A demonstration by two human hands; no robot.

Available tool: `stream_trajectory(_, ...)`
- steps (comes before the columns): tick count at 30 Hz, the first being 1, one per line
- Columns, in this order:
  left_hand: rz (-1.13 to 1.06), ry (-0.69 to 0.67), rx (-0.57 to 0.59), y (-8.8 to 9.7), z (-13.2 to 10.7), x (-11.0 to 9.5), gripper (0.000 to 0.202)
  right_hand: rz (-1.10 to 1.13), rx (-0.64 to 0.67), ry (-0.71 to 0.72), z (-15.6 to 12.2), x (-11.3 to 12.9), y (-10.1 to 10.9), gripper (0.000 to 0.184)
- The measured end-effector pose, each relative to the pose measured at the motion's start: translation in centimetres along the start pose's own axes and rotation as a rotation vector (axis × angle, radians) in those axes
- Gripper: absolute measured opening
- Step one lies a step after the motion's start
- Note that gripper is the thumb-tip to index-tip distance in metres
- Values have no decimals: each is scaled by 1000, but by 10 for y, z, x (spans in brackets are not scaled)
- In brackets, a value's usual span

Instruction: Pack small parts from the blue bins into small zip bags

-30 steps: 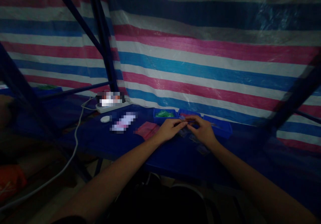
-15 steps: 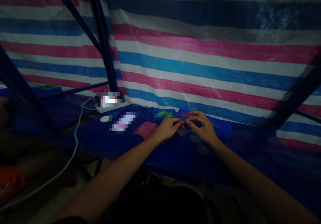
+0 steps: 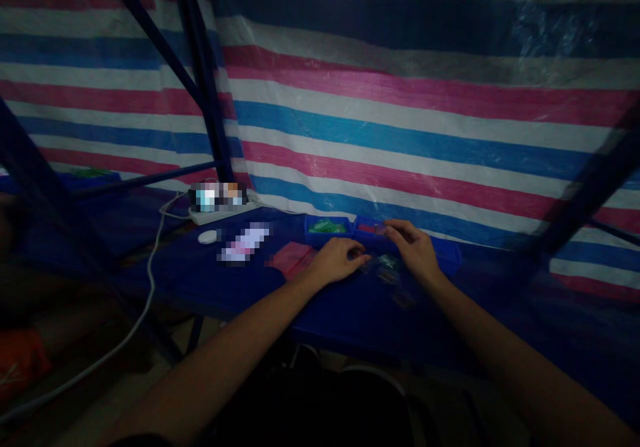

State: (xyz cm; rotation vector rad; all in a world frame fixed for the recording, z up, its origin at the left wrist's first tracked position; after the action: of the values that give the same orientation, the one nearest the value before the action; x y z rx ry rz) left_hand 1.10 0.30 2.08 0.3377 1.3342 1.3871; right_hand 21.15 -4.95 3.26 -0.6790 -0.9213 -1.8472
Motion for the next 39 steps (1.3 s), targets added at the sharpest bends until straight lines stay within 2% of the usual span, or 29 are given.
stream_trajectory(5, 156, -74, 2, -8, -3, 2, 59, 14, -59, -110, 2, -12, 3, 43)
stream_trajectory(8, 199, -98, 60, -13, -4, 4, 68, 49, -70, -150, 3, -16, 3, 44)
stream_trajectory(13, 192, -118, 143, -16, -4, 7, 51, 133, -39, -178, 3, -19, 0, 53)
stream_trajectory(18, 176, -141, 132, -15, -3, 8, 39, 136, -47, -227, 4, -24, 1, 59)
stream_trajectory(23, 165, -123, 104, -12, -1, 7, 32, 96, -55, -196, 6, -31, 6, 58)
stream_trajectory(26, 166, -115, 77, -9, 0, 4, 28, -74, -155, -91, 8, -31, 17, 53)
stream_trajectory(29, 167, -84, 34, -6, 1, 3, 23, -381, -298, 50, 9, -32, 33, 50)
stream_trajectory(31, 159, -60, 8, -4, 2, 4, 20, -545, -325, 43, 11, -39, 40, 51)
stream_trajectory(35, 109, -41, -83, 3, 2, 4, 18, -710, -206, -76, 12, -54, 41, 48)
stream_trajectory(39, 26, -62, -217, 13, 1, 1, 20, -625, -139, 41, 9, -37, 29, 38)
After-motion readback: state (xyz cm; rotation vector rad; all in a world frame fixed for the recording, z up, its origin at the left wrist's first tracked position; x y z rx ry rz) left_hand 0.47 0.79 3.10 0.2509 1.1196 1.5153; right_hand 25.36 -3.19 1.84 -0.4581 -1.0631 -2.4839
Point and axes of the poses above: each hand's wrist, its own z-axis towards the middle knuckle, its own y-axis out of the back of the hand, x = y × z, the point moved 3 cm from there along z, towards the middle knuckle, and after that the axes turned 10 degrees about x, right-handed, at the moved point
